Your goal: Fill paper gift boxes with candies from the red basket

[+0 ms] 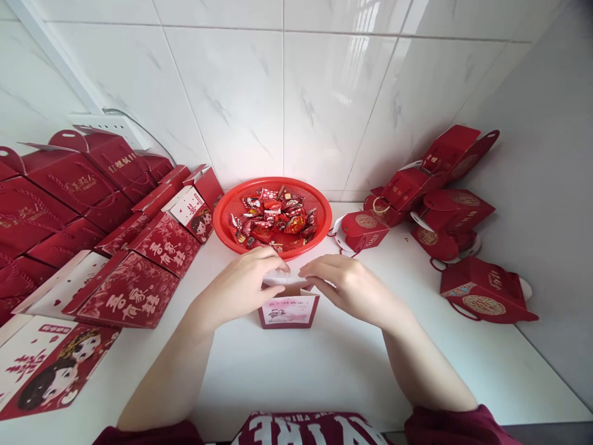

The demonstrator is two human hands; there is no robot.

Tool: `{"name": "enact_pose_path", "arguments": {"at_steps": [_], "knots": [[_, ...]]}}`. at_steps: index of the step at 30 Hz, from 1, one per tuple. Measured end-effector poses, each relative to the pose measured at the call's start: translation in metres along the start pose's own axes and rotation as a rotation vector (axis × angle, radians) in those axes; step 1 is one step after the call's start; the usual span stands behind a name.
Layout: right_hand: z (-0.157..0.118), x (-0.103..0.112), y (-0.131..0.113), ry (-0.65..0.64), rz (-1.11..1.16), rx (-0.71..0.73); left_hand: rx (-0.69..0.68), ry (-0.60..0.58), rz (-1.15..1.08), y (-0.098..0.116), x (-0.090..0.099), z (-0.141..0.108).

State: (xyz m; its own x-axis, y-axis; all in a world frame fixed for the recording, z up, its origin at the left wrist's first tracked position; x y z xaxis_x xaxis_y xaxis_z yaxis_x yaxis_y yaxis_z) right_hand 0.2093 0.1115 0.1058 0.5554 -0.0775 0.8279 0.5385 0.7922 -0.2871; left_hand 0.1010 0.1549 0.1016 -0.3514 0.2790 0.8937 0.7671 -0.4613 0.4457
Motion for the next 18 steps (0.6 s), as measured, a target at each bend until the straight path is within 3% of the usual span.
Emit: {"name": "enact_pose_path", "arguments": {"at_steps": [5,10,15,18], "knots": [[0.004,-0.020,0.008,-0.067,-0.033,-0.100,0.053,0.025,0.085,-0.004,-0.015,0.008],[0.004,-0.033,0.011,-0.145,-0.083,-0.116,-0.039,0.052,0.225,0.007,-0.025,0.007],[0.006,-0.019,0.003,-0.100,-0.233,-0.063,-0.049,0.163,0.212,0.015,-0.015,0.005],[0.007,-0.006,-0.003,-0.063,-0.189,-0.029,-0.071,0.191,0.145,0.021,-0.005,-0.001]]}}
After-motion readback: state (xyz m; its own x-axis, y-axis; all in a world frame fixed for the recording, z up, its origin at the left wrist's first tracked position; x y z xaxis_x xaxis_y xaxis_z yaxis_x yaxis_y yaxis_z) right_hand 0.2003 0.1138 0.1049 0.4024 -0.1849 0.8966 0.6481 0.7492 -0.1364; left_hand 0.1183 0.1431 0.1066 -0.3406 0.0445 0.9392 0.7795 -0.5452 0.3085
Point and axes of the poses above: each hand's wrist, its own z-axis towards the middle knuckle, its own x-axis out of the back of the hand, y = z × x, the point moved 10 cm from there along z, towards the middle knuckle, and after that the axes turned 15 degrees about x, right-handed, at the moved point
